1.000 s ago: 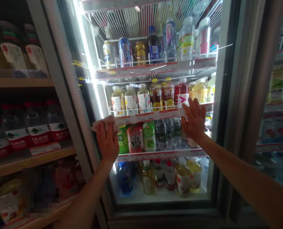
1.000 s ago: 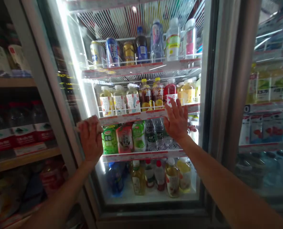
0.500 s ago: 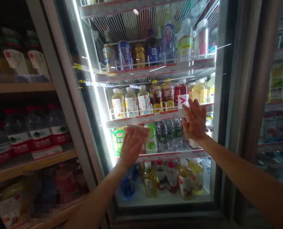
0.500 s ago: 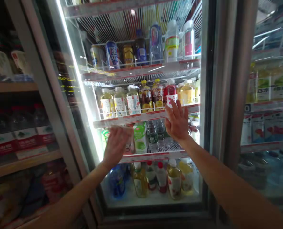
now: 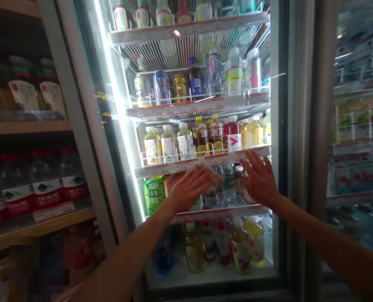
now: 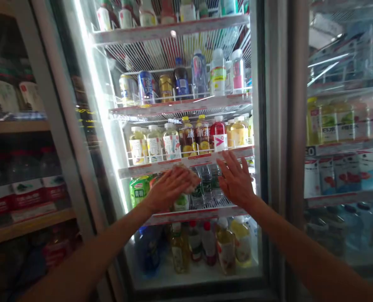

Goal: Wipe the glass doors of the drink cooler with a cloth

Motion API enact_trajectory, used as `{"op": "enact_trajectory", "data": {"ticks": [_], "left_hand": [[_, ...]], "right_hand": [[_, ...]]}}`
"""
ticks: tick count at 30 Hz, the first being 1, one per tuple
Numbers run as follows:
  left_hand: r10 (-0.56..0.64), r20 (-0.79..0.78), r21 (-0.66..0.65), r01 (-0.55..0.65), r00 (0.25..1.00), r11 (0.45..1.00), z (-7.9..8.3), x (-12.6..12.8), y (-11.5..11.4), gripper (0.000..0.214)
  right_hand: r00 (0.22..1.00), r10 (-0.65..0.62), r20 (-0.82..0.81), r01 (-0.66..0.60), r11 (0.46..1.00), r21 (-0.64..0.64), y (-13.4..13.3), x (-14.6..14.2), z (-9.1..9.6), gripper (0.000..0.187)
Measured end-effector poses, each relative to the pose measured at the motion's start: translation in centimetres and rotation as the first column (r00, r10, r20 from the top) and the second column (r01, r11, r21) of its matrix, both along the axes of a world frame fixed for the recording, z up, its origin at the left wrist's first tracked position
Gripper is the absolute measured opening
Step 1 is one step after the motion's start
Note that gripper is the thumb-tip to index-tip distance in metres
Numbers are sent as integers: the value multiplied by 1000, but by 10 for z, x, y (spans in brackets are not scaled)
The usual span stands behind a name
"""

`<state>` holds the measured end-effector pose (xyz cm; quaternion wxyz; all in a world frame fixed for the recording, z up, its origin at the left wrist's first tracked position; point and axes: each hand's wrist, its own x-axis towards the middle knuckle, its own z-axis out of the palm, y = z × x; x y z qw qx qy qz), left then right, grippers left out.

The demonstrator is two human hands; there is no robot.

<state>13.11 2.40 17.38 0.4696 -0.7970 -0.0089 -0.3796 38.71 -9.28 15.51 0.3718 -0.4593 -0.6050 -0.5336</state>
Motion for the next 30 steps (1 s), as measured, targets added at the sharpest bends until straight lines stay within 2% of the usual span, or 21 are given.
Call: {"op": "enact_trajectory", "data": {"ticks": [3, 4, 5, 7, 9, 10, 12, 14, 15, 17, 19, 20, 22, 26, 28, 30], "left_hand": [[76, 350, -119, -36, 934, 992, 15, 13, 0, 45], [78, 393, -130, -29, 916, 991, 16, 18, -1, 45], [55, 360, -111, -16, 931, 994, 15, 24, -3, 44], [-40, 103, -10, 41, 994, 999, 9, 35, -7, 40], [-90, -127, 47, 97, 988, 994, 5, 47, -11, 39], [-93, -148, 38, 100, 985, 994, 7, 53, -13, 40], [-65, 10, -53, 65, 998, 996, 19, 67, -16, 46], [-11, 230, -165, 50, 973, 985, 30, 85, -21, 48], [0, 286, -191, 57, 958, 980, 32, 94, -24, 48], [-27, 223, -165, 64, 974, 984, 22, 114, -33, 47], [-89, -31, -67, 87, 996, 994, 3, 130, -41, 47], [-114, -157, -21, 112, 981, 993, -6, 137, -45, 47], [-140, -279, 22, 152, 950, 988, -14, 147, -49, 47], [-79, -87, -78, 72, 993, 994, -11, 157, -50, 45], [-70, -104, -94, 60, 992, 994, -26, 155, -51, 46], [-114, -243, -50, 105, 963, 993, -53, 148, -52, 47]], "right_hand": [[1000, -15, -25, 17, 998, 55, -7, 14, -6, 64], [999, -27, -36, 29, 998, 62, -10, 18, -7, 64], [998, -38, -46, 41, 997, 63, -12, 23, -9, 63], [997, -52, -55, 54, 997, 47, -18, 31, -14, 63], [997, -56, -54, 57, 998, 26, -25, 37, -18, 63], [997, -57, -55, 58, 998, 19, -29, 40, -19, 63], [996, -61, -73, 63, 998, 27, -36, 46, -20, 62], [992, -68, -105, 73, 996, 52, -43, 50, -20, 60], [990, -71, -119, 79, 995, 64, -46, 52, -21, 60], [988, -79, -131, 89, 993, 72, -51, 55, -22, 61], [988, -90, -125, 98, 993, 60, -56, 58, -25, 61], [988, -94, -121, 101, 993, 53, -59, 59, -27, 62], [988, -97, -122, 103, 994, 46, -66, 64, -28, 62], [987, -79, -138, 93, 991, 99, -77, 74, -34, 61], [983, -86, -160, 101, 991, 87, -79, 75, -43, 62], [980, -105, -169, 112, 993, 32, -78, 72, -57, 63]]}}
